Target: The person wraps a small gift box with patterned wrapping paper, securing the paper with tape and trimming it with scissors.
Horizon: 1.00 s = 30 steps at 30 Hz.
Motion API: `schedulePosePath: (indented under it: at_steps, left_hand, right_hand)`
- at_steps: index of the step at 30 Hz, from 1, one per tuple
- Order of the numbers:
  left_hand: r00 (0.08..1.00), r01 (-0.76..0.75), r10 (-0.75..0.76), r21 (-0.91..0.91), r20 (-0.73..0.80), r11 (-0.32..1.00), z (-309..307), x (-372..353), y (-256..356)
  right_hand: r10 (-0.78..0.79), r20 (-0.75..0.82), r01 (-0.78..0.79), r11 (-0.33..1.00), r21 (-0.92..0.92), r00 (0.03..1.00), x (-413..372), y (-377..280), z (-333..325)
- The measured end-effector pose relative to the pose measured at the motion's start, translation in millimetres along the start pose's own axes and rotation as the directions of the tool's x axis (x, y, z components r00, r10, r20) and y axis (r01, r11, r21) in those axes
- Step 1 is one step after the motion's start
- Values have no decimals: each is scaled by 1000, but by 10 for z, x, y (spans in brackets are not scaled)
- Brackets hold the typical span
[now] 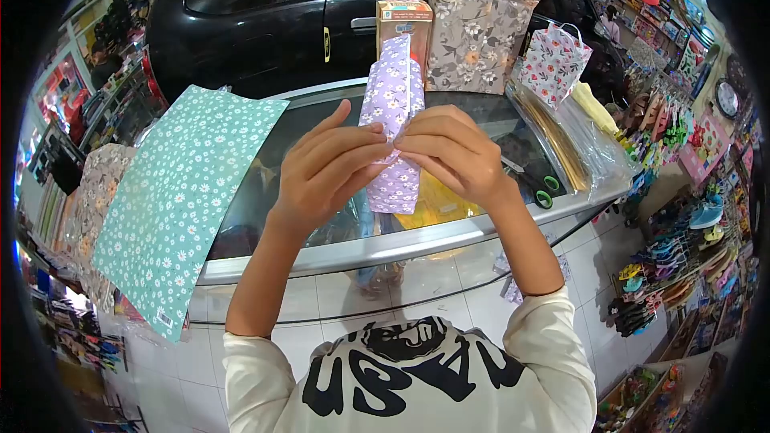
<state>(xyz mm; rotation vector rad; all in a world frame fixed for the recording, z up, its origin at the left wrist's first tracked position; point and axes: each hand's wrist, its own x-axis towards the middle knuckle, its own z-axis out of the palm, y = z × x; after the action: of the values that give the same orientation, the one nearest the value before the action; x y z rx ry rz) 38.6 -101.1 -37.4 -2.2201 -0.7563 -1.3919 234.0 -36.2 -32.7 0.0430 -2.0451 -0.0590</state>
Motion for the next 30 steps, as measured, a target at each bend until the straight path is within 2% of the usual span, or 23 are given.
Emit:
schedulePosePath:
  at_steps: [1,10,13,20,26,28,30]
  left_hand:
    - [999,43,-44,-34,-22,998,17,-7,-1]
    - [999,-41,41,-20,1,999,15,-29,-56]
    - [999,-5,3,-52,-35,999,48,-34,-40]
    - [998,-55,55,40,-1,998,18,-52,-37]
    - [993,-110,105,140,43,984,-22,-48,-54]
    - [993,-116,112,168,34,979,-25,-37,-51]
    - [996,-82,79,99,30,992,-16,-34,-76]
  right_hand:
    - [2,-2,-2,1000,-3,1000,-2,1,0]
    - [13,0,-13,1000,10,1000,-34,9,-2]
    - [4,-1,-4,1000,16,1000,-18,17,-9]
    - [-44,-18,44,999,13,999,-27,47,22]
    - [-79,58,82,996,-40,995,-18,28,-4]
    - [-46,36,47,998,-35,998,-5,25,16]
    - [-7,16,7,1000,-14,1000,-10,25,28]
